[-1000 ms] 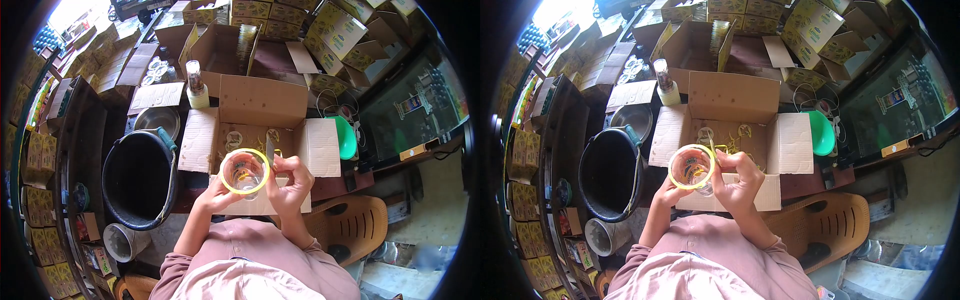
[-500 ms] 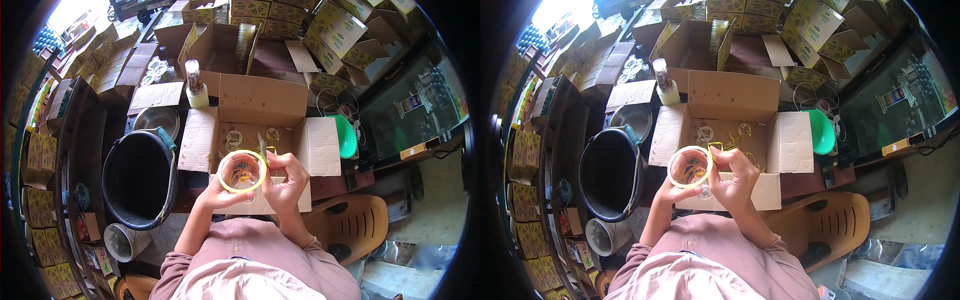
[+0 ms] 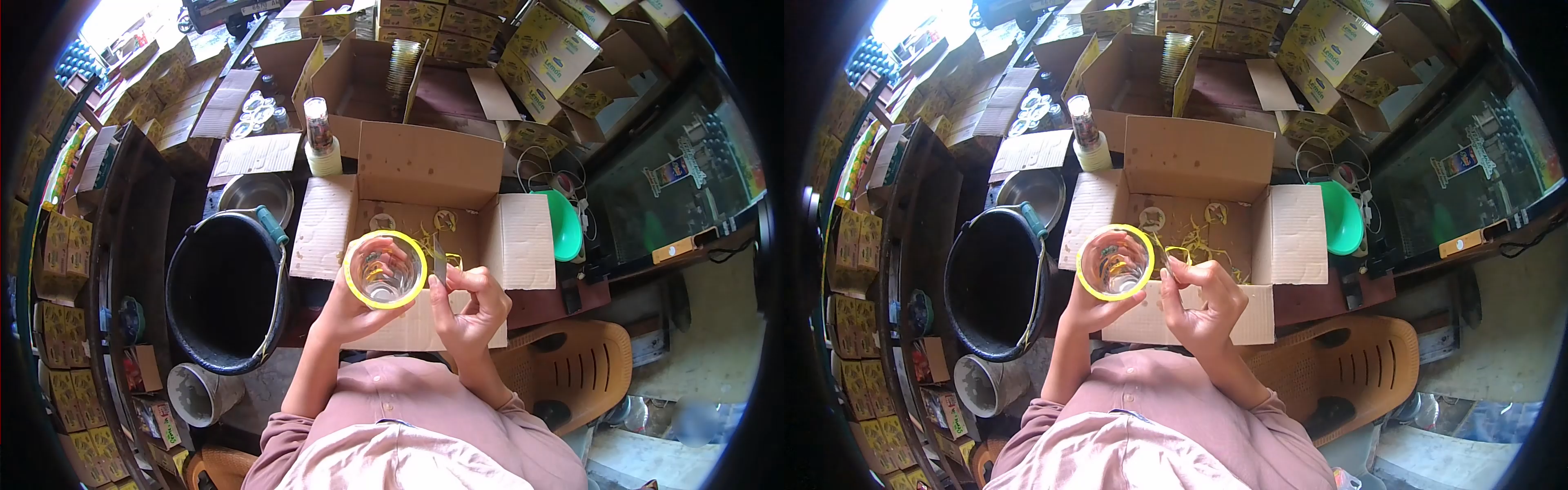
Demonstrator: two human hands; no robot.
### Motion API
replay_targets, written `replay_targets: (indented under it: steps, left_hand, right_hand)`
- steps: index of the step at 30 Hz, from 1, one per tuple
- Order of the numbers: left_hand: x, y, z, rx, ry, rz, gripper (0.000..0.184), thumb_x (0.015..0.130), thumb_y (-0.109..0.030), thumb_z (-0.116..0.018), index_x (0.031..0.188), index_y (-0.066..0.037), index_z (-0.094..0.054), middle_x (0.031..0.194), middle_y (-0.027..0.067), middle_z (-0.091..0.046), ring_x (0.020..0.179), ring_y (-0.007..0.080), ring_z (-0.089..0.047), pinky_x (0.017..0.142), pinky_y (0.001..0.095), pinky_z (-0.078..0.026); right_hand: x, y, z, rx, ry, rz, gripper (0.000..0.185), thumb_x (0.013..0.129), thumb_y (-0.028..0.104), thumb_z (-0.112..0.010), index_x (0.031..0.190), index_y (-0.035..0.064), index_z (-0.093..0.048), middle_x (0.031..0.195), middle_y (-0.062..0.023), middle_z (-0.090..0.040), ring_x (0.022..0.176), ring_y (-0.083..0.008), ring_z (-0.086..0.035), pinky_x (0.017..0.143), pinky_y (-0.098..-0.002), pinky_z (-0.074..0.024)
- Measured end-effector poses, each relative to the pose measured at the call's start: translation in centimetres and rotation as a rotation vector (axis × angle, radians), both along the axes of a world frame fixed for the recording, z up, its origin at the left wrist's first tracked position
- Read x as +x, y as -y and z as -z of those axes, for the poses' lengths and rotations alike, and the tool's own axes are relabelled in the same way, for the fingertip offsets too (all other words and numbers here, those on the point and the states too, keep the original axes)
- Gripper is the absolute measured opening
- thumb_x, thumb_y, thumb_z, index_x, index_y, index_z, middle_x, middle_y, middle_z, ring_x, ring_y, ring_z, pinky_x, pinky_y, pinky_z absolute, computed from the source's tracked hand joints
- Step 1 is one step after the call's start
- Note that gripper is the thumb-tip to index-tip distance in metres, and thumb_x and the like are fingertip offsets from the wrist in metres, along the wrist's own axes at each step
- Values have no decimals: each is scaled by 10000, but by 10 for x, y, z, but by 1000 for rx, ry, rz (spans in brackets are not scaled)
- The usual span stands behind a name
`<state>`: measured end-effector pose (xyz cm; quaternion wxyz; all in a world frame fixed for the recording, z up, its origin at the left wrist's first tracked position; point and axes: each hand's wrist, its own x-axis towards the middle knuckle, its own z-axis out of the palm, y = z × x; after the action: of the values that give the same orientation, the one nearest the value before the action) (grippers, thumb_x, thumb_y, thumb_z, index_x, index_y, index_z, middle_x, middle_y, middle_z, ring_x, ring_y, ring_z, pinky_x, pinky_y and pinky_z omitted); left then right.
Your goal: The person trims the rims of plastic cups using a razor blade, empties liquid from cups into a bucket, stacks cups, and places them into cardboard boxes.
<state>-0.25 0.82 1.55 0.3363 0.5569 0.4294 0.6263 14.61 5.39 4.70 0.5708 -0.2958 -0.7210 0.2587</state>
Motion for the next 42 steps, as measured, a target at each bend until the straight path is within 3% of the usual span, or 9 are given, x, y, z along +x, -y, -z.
replay_targets:
  steps: [7, 10, 23, 28, 35, 42]
  left_hand:
    - [-2, 3, -4, 72, -67, -21, 703, 618, -24, -755, 1199, -14, -358, 1116, 105, -421, 997, 183, -507, 789, 275, -446]
    - [-1, 3, -5, 72, -51, -6, 705, 621, -21, -753, 1202, -12, -354, 1118, 105, -418, 996, 183, -507, 792, 278, -447]
    - [4, 2, -11, 77, -33, -3, 724, 650, -41, -752, 1223, -13, -311, 1098, 121, -431, 987, 195, -503, 809, 294, -449]
    - [5, 1, -6, 120, -111, -19, 741, 647, -62, -761, 1231, -9, -308, 1106, 127, -425, 978, 202, -510, 805, 299, -449]
    - [1, 2, -5, 106, -229, -11, 727, 637, -71, -755, 1221, 4, -328, 1127, 139, -417, 980, 214, -514, 800, 302, -448]
    - [3, -1, -2, -26, 52, 124, 697, 669, -91, -718, 1233, -1, -319, 1146, 126, -411, 1035, 195, -477, 849, 300, -419]
  right_hand:
    - [7, -4, -2, 252, 155, 24, 232, 620, -79, -687, 803, 25, -590, 634, -52, -555, 527, -113, -524, 478, -206, -400]
    - [5, -1, -4, 104, 66, -28, 209, 644, -54, -677, 818, 46, -619, 635, -67, -581, 545, -138, -578, 486, -230, -450]
    - [-5, 9, -5, 137, 58, 56, 246, 616, -36, -690, 820, 17, -562, 659, -66, -565, 561, -115, -550, 516, -199, -431]
    - [-8, 9, -5, 177, 69, 137, 234, 631, -29, -697, 835, 30, -598, 660, -72, -585, 532, -144, -572, 486, -222, -444]
    - [-10, 0, -6, 177, 86, 118, 236, 629, -23, -698, 820, 15, -563, 673, -70, -573, 555, -115, -556, 484, -193, -423]
    - [-9, -6, -4, 83, 3, 69, 228, 637, -57, -681, 821, 11, -566, 678, -53, -553, 588, -93, -550, 518, -187, -429]
